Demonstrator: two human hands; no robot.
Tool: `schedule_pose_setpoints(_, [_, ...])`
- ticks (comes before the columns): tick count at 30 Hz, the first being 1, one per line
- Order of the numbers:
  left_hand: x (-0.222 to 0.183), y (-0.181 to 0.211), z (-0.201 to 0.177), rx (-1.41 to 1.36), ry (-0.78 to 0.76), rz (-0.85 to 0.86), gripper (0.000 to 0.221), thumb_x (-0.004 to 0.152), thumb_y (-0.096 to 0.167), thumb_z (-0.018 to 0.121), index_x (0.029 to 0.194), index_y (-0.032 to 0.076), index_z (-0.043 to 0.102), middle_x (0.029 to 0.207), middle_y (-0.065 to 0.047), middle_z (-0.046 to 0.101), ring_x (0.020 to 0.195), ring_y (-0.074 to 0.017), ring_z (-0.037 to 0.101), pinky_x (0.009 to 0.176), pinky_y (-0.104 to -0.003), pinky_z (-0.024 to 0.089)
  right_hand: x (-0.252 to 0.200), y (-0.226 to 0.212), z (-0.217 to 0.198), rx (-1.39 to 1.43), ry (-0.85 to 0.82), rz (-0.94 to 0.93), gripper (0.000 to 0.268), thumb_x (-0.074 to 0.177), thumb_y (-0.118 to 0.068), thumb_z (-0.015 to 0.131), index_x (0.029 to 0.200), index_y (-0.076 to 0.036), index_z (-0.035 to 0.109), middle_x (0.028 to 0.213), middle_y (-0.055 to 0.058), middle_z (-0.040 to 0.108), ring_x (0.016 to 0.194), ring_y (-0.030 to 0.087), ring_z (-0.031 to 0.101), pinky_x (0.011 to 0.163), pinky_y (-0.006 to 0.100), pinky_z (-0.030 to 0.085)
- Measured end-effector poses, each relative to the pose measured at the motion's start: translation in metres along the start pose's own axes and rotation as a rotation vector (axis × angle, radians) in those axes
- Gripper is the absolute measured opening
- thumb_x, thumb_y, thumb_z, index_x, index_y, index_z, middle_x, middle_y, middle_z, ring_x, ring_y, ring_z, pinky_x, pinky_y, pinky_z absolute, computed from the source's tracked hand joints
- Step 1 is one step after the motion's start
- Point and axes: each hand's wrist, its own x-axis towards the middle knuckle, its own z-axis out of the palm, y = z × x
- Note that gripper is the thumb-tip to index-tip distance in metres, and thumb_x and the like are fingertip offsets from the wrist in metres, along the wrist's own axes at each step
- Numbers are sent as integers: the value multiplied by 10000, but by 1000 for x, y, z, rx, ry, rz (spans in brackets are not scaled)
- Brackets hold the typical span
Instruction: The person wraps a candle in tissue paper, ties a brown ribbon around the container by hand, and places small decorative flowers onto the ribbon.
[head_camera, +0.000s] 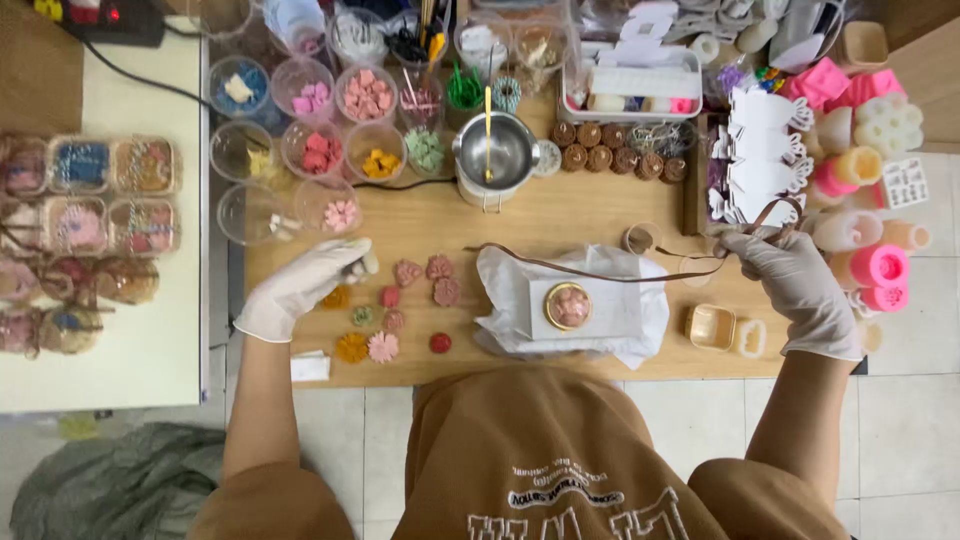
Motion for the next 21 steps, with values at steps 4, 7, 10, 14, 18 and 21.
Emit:
schedule_pose_setpoints(4, [-16, -51, 46, 157, 551, 8, 265, 1029, 230, 612, 1144, -1, 675, 908, 3, 683, 770, -86, 576, 694, -257, 474, -20, -7, 12, -1, -104, -83, 228, 999, -164, 700, 1121, 14, 775, 919, 35, 746, 803, 121, 589, 713, 273, 462])
schedule_pose_setpoints(7, [-24, -55, 133, 136, 780, 160, 261, 1033, 189, 603, 1248, 47, 643, 941, 17, 659, 779, -74, 559, 696, -250, 477, -32, -27, 23, 99, -267, -135, 191, 936, -160, 709, 996, 15, 759, 1015, -1, 789, 897, 76, 675, 778, 249, 507])
schedule_pose_setpoints(10, [-18, -18, 242, 363, 495, 365, 465, 933, 108, 694, 1384, 82, 584, 1209, -66, 668, 1106, -134, 647, 939, -275, 540, -38, -57, 26, 32, -340, -254, 179, 942, -155, 719, 1042, -20, 780, 1009, 44, 739, 889, 66, 620, 810, 243, 495])
schedule_pose_setpoints(14, [34, 52, 339, 770, 182, 720, 883, 790, 185, 862, 1535, 22, 415, 1509, -215, 470, 1400, -312, 442, 1141, -407, 372, -19, -96, 33, 88, -395, -248, 223, 1000, -136, 748, 844, 10, 682, 1031, 177, 737, 769, 130, 528, 672, 292, 407])
schedule_pose_setpoints(18, [78, 88, 365, 585, -34, 478, 510, 914, 292, 748, 1324, 0, 664, 1332, -202, 727, 1263, -246, 678, 1103, -336, 518, -18, -124, 33, 408, -600, -352, 275, 965, -115, 721, 708, -36, 664, 1175, 148, 767, 888, 106, 670, 750, 259, 519])
schedule_pose_setpoints(21, [69, 102, 345, 570, -34, 361, 419, 949, 305, 681, 1251, 14, 682, 1249, -133, 747, 1173, -176, 684, 1025, -289, 522, -15, -131, 20, 496, -499, -390, 245, 991, -77, 707, 753, -29, 673, 1192, 165, 766, 855, 102, 620, 710, 259, 480])
